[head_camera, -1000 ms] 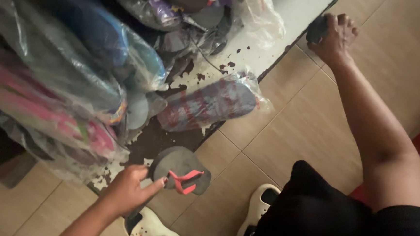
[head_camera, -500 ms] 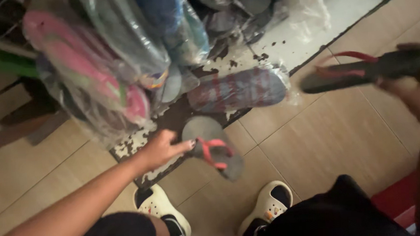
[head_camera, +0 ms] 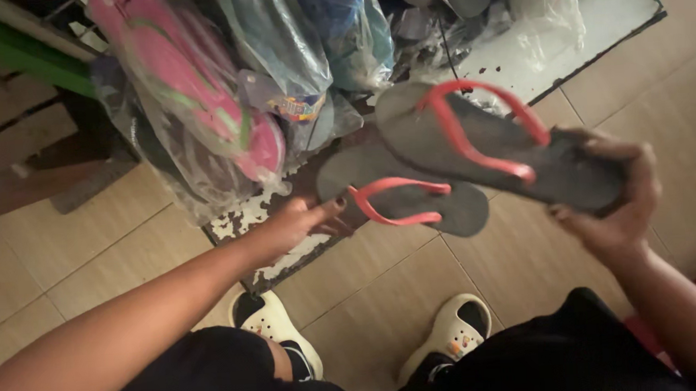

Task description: The person moves through a cluttered storage area and a small shop, handling cardboard boxes and then focusing on footwear. They pick up, inspect, and wipe various flip-flops and slippers with a cloth, moving them between a display shelf and the floor.

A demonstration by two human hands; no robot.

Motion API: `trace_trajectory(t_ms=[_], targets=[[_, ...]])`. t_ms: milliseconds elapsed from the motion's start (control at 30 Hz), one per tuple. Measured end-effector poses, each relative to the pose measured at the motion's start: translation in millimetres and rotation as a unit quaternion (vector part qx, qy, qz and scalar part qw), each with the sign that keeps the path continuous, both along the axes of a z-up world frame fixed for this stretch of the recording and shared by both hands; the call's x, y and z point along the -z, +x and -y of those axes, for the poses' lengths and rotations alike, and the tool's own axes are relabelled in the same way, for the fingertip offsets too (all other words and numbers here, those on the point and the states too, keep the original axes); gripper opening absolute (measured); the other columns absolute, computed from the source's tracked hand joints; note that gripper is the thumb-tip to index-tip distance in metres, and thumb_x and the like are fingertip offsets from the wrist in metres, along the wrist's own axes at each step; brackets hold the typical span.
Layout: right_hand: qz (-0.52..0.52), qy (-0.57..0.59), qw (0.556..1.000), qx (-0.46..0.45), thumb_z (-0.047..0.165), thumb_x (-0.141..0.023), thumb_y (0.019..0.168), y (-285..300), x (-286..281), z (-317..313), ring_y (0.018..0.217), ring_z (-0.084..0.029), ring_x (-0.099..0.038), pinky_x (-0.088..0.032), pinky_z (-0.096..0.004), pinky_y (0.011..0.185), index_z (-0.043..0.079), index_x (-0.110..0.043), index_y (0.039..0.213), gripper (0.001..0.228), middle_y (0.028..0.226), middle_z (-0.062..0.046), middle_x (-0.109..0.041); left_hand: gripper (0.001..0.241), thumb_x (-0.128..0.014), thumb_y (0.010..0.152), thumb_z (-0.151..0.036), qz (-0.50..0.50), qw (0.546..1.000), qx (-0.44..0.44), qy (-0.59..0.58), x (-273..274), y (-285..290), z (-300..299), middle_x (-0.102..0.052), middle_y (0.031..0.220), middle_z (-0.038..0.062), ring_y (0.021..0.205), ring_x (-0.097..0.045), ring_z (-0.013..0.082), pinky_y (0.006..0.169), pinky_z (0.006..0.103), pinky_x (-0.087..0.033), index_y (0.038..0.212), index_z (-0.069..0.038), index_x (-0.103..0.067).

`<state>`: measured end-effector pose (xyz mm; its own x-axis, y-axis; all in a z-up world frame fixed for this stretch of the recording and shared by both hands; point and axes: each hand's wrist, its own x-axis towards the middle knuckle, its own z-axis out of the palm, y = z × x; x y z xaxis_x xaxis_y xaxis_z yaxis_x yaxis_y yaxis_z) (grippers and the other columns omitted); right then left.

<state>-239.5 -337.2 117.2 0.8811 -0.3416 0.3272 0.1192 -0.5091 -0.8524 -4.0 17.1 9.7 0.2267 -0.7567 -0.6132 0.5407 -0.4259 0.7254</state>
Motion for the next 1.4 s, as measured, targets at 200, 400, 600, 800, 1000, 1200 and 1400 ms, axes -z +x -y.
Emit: trace_trajectory(t_ms=[200,400,600,800,1000,1200,1400], targets=[[-0.065,0.191,0.97,-0.137,0.026,-0.091,0.069,9,9,-18,0.132,-0.029,-0.064,-0.053,-0.042,0.111,0.002,-0.049,0.13,0.078,0.146,-0.024,-0.059,0.052,-0.059,0.098,-0.042,-0.06,0.993,-0.101,-0.007,10,7,-12,-0.073,0.124,0.01,0.113,-0.069,0.0214,0.101,0.0403,-0.053,0.132,-0.003,-0.062],[-0.003,-0.108,0.97,-0.217,0.029,-0.092,0.071,36,29,-56,0.136,-0.037,-0.056,-0.038,-0.053,0.12,0.007,-0.049,0.127,0.074,0.14,-0.019,-0.06,0.054,-0.045,0.1,-0.045,-0.189,0.969,-0.148,-0.057,11,11,-26,-0.065,0.138,0.002,0.126,-0.062,0.0215,0.106,0.0468,-0.049,0.142,-0.013,-0.056],[-0.075,-0.232,0.943,-0.227,0.029,-0.091,0.067,48,28,-61,0.125,-0.035,-0.055,-0.038,-0.052,0.107,0.006,-0.054,0.131,0.078,0.131,-0.014,-0.061,0.054,-0.044,0.1,-0.044,-0.145,0.979,-0.141,-0.013,19,15,-34,-0.068,0.136,0.004,0.123,-0.064,0.0204,0.106,0.0447,-0.047,0.141,-0.013,-0.059],[-0.053,-0.093,0.97,-0.218,0.027,-0.087,0.074,44,23,-51,0.123,-0.033,-0.059,-0.048,-0.047,0.103,0.004,-0.064,0.13,0.065,0.135,-0.019,-0.061,0.05,-0.054,0.097,-0.041,-0.039,0.994,-0.097,0.017,13,24,-46,-0.078,0.116,0.009,0.107,-0.072,0.0202,0.099,0.0383,-0.051,0.129,-0.006,-0.068],[-0.021,-0.087,0.996,-0.028,0.021,-0.081,0.085,81,14,1,0.13,-0.029,-0.06,-0.049,-0.041,0.11,0.0,-0.061,0.134,0.057,0.137,-0.017,-0.062,0.047,-0.063,0.093,-0.037,0.027,0.995,-0.022,0.092,-6,32,-46,-0.084,0.1,0.013,0.089,-0.07,0.0146,0.086,0.0305,-0.052,0.117,-0.001,-0.076],[0.063,-0.131,0.988,0.047,0.017,-0.082,0.093,176,7,32,0.132,-0.028,-0.06,-0.048,-0.04,0.115,0.0,-0.061,0.14,0.054,0.139,-0.015,-0.061,0.042,-0.066,0.091,-0.034,0.121,0.987,0.015,0.106,-23,30,-43,-0.08,0.097,0.008,0.084,-0.067,0.0143,0.077,0.0347,-0.05,0.112,0.0,-0.079],[0.127,-0.132,0.983,-0.006,0.016,-0.083,0.09,251,14,-6,0.133,-0.032,-0.058,-0.05,-0.042,0.115,0.001,-0.061,0.139,0.056,0.141,-0.018,-0.059,0.04,-0.068,0.088,-0.033,0.196,0.98,0.022,0.024,-34,27,-48,-0.081,0.101,0.006,0.093,-0.071,0.0122,0.088,0.0302,-0.053,0.111,-0.001,-0.077]])
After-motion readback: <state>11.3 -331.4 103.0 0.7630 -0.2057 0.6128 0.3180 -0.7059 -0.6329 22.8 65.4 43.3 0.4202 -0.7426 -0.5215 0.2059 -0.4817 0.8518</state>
